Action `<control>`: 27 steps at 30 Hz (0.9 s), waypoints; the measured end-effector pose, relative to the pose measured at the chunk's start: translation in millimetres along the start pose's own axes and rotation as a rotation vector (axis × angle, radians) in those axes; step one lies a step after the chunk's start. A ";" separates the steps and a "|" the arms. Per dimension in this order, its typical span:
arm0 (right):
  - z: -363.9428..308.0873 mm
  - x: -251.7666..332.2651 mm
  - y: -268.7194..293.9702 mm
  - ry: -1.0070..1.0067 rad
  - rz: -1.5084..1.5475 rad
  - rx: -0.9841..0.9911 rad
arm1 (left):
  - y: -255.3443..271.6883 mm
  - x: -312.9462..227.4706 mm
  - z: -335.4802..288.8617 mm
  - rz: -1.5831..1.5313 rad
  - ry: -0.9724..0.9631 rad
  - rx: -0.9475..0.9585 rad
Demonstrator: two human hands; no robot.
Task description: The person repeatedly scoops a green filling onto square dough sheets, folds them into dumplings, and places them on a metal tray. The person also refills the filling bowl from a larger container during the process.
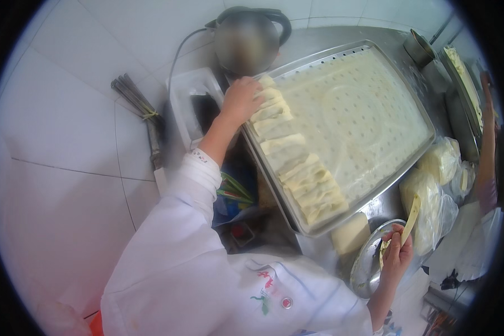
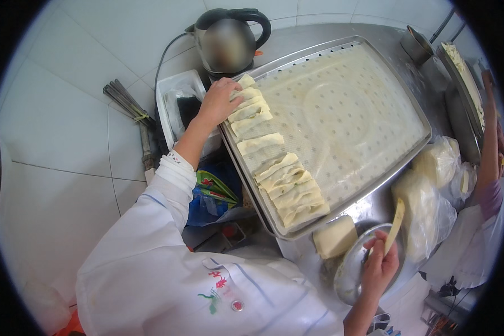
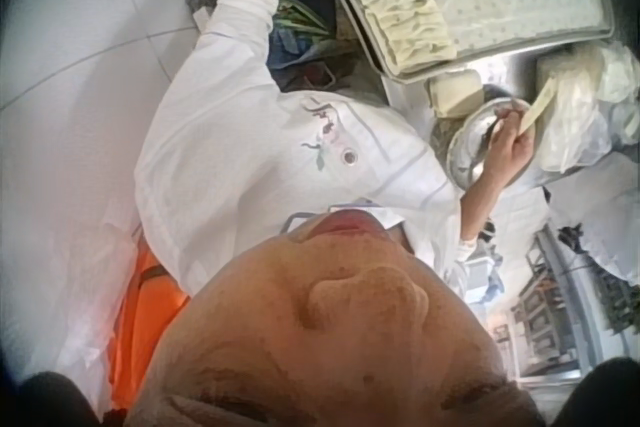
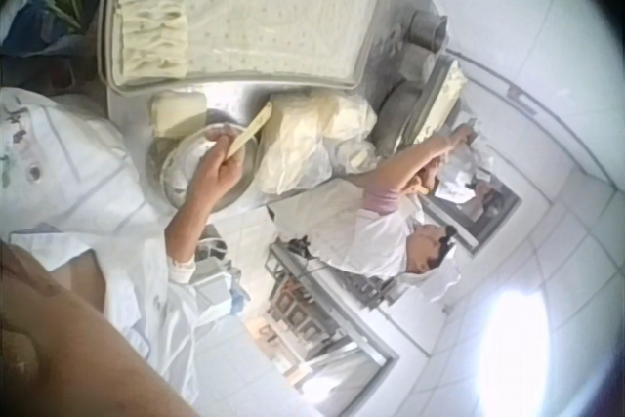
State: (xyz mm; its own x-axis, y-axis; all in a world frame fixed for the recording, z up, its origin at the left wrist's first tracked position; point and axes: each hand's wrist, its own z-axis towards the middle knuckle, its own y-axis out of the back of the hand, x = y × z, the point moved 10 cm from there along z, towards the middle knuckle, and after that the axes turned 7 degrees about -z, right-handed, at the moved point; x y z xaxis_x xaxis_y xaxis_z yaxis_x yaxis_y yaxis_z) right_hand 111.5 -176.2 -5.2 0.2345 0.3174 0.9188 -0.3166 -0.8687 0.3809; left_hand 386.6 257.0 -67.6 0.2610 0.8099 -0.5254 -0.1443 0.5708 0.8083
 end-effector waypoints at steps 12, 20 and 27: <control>-9.2 -0.6 15.8 0.009 -0.022 -0.039 | 21.9 -56.8 -12.3 -0.105 -0.272 -0.103; -17.8 -1.0 17.0 -0.007 0.020 -0.035 | -14.7 -102.0 -45.4 -0.162 -0.293 0.144; -27.5 -5.5 22.1 -0.030 0.047 -0.047 | -43.6 -91.7 -74.0 -0.139 -0.109 0.228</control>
State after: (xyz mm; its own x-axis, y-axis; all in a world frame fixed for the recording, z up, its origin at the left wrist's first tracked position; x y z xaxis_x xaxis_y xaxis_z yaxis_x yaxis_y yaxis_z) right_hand 77.9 -186.7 1.0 0.2459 0.2645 0.9325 -0.3709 -0.8632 0.3426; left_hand 298.3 167.9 -74.3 0.3658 0.7000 -0.6133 0.1149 0.6200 0.7762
